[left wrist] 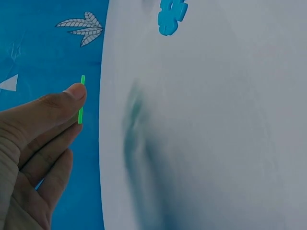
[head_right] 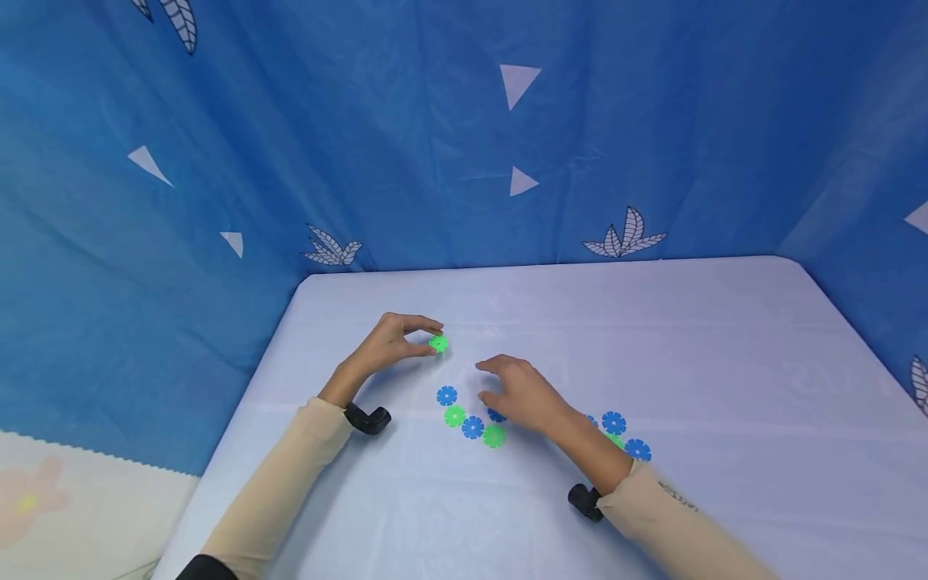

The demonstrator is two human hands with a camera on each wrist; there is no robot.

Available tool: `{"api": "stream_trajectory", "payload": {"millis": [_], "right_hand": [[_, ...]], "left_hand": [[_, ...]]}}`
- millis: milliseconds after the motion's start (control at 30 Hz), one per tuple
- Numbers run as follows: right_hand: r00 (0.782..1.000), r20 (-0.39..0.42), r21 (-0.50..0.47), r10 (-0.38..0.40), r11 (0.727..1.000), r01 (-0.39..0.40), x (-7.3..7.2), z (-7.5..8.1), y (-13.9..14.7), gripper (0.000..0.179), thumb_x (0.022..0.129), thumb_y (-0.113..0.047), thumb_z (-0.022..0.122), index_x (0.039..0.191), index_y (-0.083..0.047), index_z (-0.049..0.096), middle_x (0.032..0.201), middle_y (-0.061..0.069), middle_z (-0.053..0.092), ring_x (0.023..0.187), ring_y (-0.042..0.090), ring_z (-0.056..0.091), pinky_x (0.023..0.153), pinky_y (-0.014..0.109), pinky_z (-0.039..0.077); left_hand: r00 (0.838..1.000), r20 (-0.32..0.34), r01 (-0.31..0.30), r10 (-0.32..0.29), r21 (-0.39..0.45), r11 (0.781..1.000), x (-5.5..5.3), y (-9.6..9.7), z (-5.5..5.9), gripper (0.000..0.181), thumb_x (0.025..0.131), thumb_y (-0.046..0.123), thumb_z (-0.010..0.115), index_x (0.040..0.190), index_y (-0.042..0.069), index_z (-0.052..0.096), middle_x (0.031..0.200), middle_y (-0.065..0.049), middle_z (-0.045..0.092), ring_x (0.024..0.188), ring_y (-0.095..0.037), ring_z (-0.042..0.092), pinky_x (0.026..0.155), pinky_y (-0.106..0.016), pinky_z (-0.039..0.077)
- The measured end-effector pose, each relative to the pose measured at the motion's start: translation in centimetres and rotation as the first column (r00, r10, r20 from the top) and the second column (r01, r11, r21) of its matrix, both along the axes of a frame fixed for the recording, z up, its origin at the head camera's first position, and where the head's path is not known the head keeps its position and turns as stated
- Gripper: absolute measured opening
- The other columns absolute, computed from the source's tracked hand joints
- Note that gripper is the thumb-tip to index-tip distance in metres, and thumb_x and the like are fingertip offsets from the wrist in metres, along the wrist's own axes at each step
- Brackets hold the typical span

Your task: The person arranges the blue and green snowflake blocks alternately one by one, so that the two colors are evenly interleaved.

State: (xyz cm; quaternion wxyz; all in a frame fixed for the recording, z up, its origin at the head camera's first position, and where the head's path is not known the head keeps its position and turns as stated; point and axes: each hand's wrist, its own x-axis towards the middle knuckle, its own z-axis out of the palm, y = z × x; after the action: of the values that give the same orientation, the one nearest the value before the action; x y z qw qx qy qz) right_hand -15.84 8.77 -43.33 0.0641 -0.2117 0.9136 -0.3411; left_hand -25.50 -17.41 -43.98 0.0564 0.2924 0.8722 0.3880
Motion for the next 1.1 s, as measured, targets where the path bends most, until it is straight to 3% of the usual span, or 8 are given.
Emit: {"api": "stream_trajectory", "payload": {"millis": [133,433,733,1100], "right_hand": [[1.0,0.006,0.005,0.014,1.0,-0.014,0.3,-0.7,-2.0,0.043,0.087,-0.017,0.075,0.126,-0.002,0.065,0.126,0.011,0.065,0.121,0.027,0.058,0.101,0.047,0.046],[0.998,-0.001,0.028,-0.065,0.998,0.065,0.9,-1.7,-5.1,0.038,0.086,-0.017,0.077,0.119,0.001,0.069,0.12,0.013,0.066,0.118,0.029,0.059,0.099,0.045,0.047],[0.994,-0.1,0.145,-0.049,0.988,0.063,1.1,-2.4,-6.7,0.037,0.084,-0.016,0.078,0.115,0.001,0.069,0.116,0.012,0.067,0.11,0.027,0.061,0.089,0.042,0.053],[0.991,-0.13,0.18,-0.037,0.982,0.061,1.0,-2.3,-7.8,0.021,0.086,-0.012,0.075,0.105,-0.003,0.073,0.108,0.009,0.069,0.102,0.026,0.063,0.08,0.041,0.055]], "left_hand": [[1.0,0.018,-0.001,0.001,0.0,1.0,-0.4,0.5,-0.5,0.042,0.081,0.009,0.081,0.121,0.002,0.069,0.109,-0.004,0.073,0.122,-0.022,0.058,0.107,-0.046,0.041],[1.0,0.006,0.021,-0.021,0.019,1.0,-1.3,1.2,-1.5,0.04,0.083,0.007,0.079,0.121,0.001,0.069,0.109,-0.005,0.073,0.118,-0.022,0.061,0.105,-0.044,0.042],[0.998,0.013,-0.067,0.067,-0.017,0.998,-1.6,1.5,-2.2,0.042,0.079,0.01,0.083,0.119,0.004,0.071,0.11,-0.005,0.073,0.119,-0.023,0.06,0.106,-0.043,0.041],[0.995,-0.011,-0.096,0.095,-0.042,0.995,-1.4,1.6,-2.9,0.04,0.078,0.012,0.083,0.116,0.006,0.072,0.106,-0.003,0.074,0.115,-0.022,0.062,0.105,-0.041,0.042]]}}
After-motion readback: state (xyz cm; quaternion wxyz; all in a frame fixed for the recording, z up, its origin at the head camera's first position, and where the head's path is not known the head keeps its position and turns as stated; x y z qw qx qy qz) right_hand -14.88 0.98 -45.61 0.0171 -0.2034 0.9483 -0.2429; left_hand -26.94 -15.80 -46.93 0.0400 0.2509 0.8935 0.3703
